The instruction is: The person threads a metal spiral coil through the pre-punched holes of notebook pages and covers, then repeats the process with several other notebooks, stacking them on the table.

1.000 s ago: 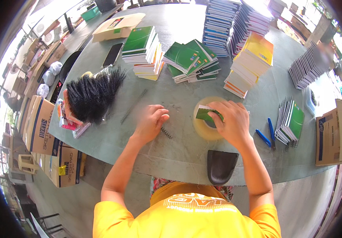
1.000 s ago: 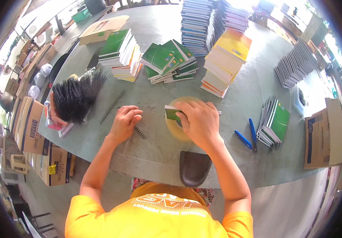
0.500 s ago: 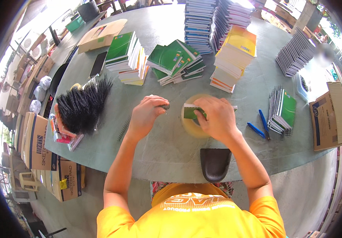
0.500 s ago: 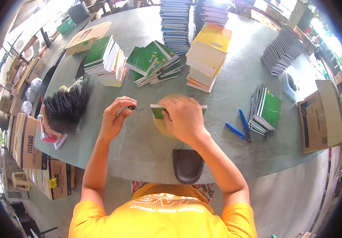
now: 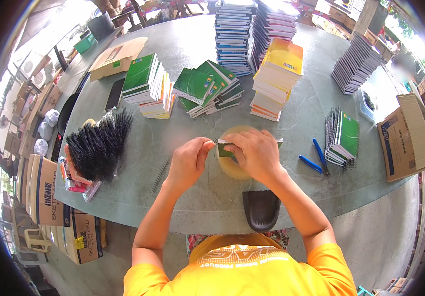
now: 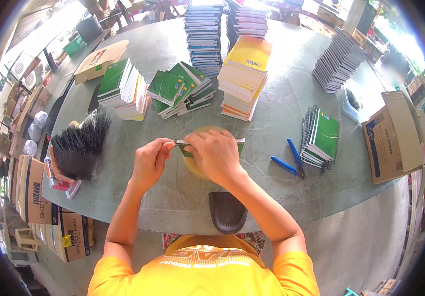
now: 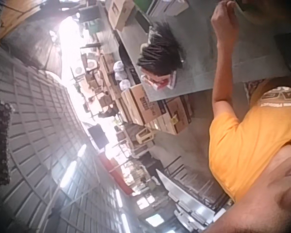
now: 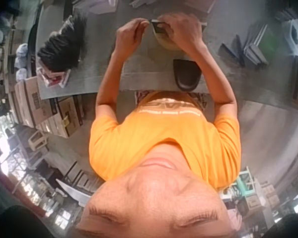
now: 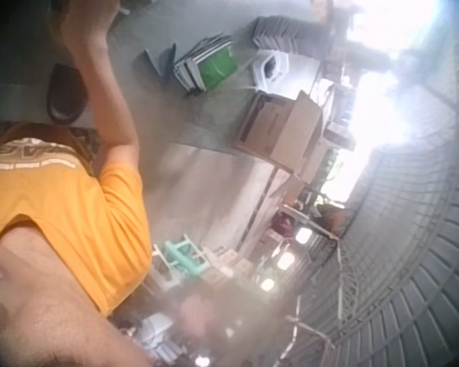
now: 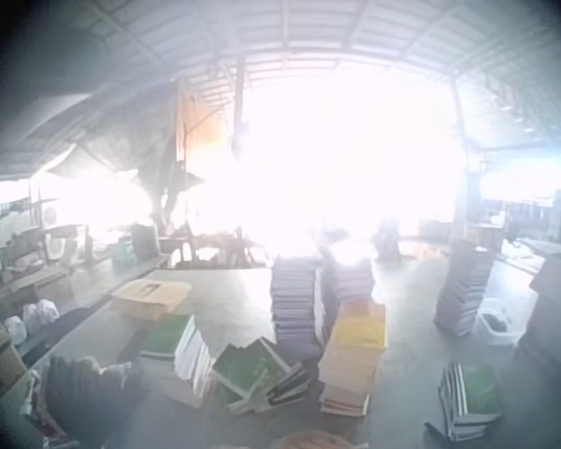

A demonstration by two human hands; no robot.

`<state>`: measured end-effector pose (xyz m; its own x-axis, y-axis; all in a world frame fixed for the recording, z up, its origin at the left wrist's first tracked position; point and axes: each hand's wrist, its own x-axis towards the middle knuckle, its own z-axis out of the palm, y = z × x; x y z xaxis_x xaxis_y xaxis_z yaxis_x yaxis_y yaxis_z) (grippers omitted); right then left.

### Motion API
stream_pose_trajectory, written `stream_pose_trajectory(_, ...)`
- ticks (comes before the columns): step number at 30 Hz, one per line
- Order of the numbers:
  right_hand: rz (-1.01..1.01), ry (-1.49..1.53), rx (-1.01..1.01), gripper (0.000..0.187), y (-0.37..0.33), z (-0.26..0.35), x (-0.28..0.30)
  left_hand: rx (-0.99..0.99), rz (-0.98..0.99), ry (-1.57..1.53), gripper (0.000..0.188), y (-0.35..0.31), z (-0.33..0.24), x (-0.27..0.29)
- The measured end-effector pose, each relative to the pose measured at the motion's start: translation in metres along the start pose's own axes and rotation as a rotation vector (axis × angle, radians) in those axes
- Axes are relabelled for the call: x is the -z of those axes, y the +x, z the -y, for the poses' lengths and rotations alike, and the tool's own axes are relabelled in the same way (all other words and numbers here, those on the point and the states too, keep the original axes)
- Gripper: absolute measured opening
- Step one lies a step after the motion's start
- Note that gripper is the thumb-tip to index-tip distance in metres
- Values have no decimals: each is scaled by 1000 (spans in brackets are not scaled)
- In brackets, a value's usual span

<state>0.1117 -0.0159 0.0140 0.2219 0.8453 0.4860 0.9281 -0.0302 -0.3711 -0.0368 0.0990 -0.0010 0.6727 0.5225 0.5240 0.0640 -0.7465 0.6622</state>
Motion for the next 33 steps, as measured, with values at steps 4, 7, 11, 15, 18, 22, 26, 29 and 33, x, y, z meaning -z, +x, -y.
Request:
stream_pose_trajectory(4, -13, 17, 72, 14, 1, -1, 2, -179, -152, 193, 13, 11, -7, -8)
stream_pose_trajectory(7, 38, -31, 50, 15, 4, -1, -1, 171, 230, 74, 16, 16, -16, 20)
stream_pose_trajectory(11, -23, 119, 53, 16, 9, 3, -5, 5, 190, 34, 19, 18, -15, 28)
stream_pose_trajectory(15, -172, 232, 83, 17, 10, 4, -2, 73, 300, 87, 17, 18, -15, 38)
stream_pose_trajectory(18, -9, 205, -10, 17, 7, 4, 0, -315, -83, 574, 19, 16, -36, 23)
stream_pose_trajectory(22, 12, 344, 49, 21, 12, 7, -1, -237, 429, 248, 43, -79, -59, -56)
stream_pose_trajectory(26, -4, 186, 43, 28, 4, -1, 4, -165, 519, 258, 62, -72, -79, -85)
stream_pose_trajectory(29, 192, 197, -140, 28, -2, -25, 36, -101, 540, 218, 59, -68, -70, -81)
stream_pose_trajectory(33, 161, 841, -476, 23, -28, -73, 30, 407, 696, -188, 39, -58, -69, -39)
